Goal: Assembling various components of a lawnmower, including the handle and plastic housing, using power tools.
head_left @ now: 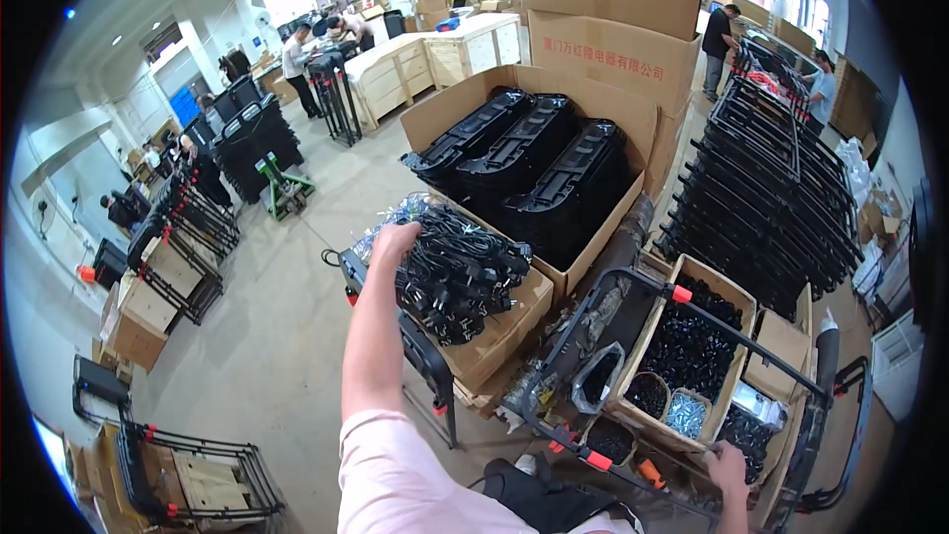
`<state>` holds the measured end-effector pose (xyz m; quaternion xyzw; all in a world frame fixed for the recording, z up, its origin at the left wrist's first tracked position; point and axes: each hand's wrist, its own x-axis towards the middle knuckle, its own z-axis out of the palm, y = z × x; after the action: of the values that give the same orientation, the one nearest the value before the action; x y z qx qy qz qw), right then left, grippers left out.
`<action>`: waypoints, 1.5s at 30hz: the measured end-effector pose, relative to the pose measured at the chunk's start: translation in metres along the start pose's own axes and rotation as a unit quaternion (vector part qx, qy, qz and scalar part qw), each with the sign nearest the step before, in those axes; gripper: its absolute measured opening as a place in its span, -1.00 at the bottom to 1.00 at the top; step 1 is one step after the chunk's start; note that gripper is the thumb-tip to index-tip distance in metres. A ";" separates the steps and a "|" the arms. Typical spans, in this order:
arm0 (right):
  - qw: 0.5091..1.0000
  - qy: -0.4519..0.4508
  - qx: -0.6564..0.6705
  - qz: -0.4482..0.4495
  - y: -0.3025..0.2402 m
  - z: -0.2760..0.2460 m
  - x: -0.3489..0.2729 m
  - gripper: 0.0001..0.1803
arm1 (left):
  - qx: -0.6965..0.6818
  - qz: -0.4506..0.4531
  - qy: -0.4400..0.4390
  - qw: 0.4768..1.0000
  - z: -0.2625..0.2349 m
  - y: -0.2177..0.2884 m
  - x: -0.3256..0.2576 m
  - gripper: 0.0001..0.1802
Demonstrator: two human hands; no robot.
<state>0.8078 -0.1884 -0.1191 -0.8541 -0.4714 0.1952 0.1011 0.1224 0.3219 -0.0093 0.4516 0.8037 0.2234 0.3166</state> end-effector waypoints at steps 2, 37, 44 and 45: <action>1.000 0.005 0.011 0.005 -0.006 0.002 -0.010 -0.65 | -0.242 0.007 -0.076 0.967 -0.009 -0.005 -0.012 -0.66; 0.987 -0.093 -0.046 -0.120 -0.093 -0.006 -0.027 -0.64 | -0.450 0.195 -0.124 0.863 -0.091 0.064 -0.049 -0.83; 0.985 -0.083 -0.003 -0.149 -0.113 -0.003 -0.022 -0.62 | -0.264 0.201 -0.046 0.942 -0.129 0.088 -0.052 -0.81; 0.987 -0.081 -0.019 -0.135 -0.116 -0.002 -0.022 -0.65 | -0.424 0.243 -0.128 0.863 -0.124 0.104 -0.066 -0.81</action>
<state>0.7094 -0.1448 -0.0711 -0.7659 -0.5924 0.2396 0.0711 0.1210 0.3063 0.1644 0.4793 0.4494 0.5523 0.5131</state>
